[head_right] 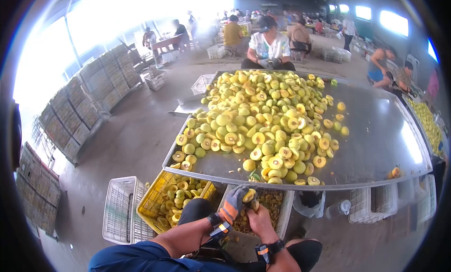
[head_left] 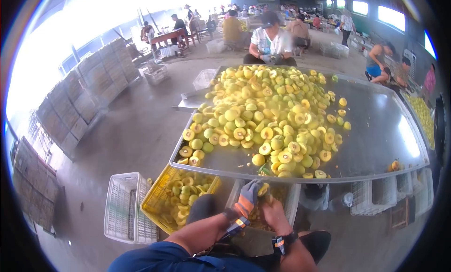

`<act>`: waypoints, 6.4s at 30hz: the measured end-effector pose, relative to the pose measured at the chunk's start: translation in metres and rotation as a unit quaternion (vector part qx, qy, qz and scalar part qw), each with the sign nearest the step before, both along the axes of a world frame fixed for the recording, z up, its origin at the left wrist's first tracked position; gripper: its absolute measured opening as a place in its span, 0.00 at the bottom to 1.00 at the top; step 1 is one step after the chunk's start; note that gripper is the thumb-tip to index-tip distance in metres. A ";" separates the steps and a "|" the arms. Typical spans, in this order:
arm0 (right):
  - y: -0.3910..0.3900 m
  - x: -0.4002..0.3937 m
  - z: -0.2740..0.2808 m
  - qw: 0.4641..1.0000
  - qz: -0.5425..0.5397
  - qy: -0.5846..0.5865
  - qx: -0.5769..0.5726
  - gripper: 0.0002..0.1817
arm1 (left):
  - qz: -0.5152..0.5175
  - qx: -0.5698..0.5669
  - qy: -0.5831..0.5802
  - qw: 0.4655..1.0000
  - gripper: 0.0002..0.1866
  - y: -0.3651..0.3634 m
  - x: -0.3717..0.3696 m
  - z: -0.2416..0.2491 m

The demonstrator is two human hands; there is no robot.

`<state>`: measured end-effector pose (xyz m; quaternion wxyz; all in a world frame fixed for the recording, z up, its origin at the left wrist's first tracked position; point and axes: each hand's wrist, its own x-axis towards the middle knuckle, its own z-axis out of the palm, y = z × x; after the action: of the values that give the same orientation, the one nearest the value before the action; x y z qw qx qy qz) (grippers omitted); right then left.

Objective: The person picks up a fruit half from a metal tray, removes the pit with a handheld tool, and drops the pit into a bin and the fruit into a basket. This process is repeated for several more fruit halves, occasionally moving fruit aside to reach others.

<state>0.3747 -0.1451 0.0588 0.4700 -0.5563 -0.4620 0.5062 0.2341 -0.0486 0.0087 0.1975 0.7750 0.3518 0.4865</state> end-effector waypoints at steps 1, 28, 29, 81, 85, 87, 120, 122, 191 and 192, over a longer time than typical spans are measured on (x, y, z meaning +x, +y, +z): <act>0.003 0.000 0.001 1.000 0.003 -0.022 0.002 0.14 | 0.008 -0.025 0.001 1.000 0.16 -0.001 0.001 -0.001; -0.009 -0.027 0.024 0.978 0.093 0.126 -0.141 0.09 | 0.181 -0.297 -0.171 0.922 0.13 -0.023 0.006 0.022; -0.008 -0.028 0.020 0.989 0.076 0.096 -0.087 0.08 | 0.176 -0.281 -0.167 0.929 0.13 -0.021 0.006 0.011; -0.020 -0.006 0.056 0.927 0.234 0.202 -0.211 0.07 | -0.113 -0.386 -0.236 0.884 0.14 0.024 -0.038 0.071; -0.017 -0.015 0.046 0.949 0.218 0.119 -0.194 0.07 | -0.033 -0.421 -0.268 0.866 0.15 0.020 -0.036 0.064; -0.013 -0.016 0.048 0.962 0.200 0.072 -0.169 0.08 | -0.025 -0.350 -0.238 0.906 0.16 0.019 -0.036 0.047; -0.002 -0.006 -0.048 0.978 -0.002 -0.202 -0.046 0.19 | 0.372 -0.114 0.050 0.920 0.12 0.054 -0.235 0.030; 0.003 -0.006 -0.030 0.977 0.008 -0.206 -0.053 0.18 | 0.160 -0.212 -0.026 0.964 0.14 0.050 -0.162 0.052; 0.014 -0.005 0.036 0.998 -0.054 -0.034 0.027 0.15 | -0.180 -0.217 0.036 0.959 0.17 0.034 -0.030 0.085; 0.015 -0.004 0.033 0.996 -0.080 -0.025 0.020 0.15 | -0.205 -0.232 0.050 0.950 0.17 0.036 -0.030 0.083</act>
<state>0.3704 -0.1301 0.0922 0.5080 -0.5946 -0.4379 0.4435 0.2038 -0.0130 0.0921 0.4496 0.7862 0.2984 0.3010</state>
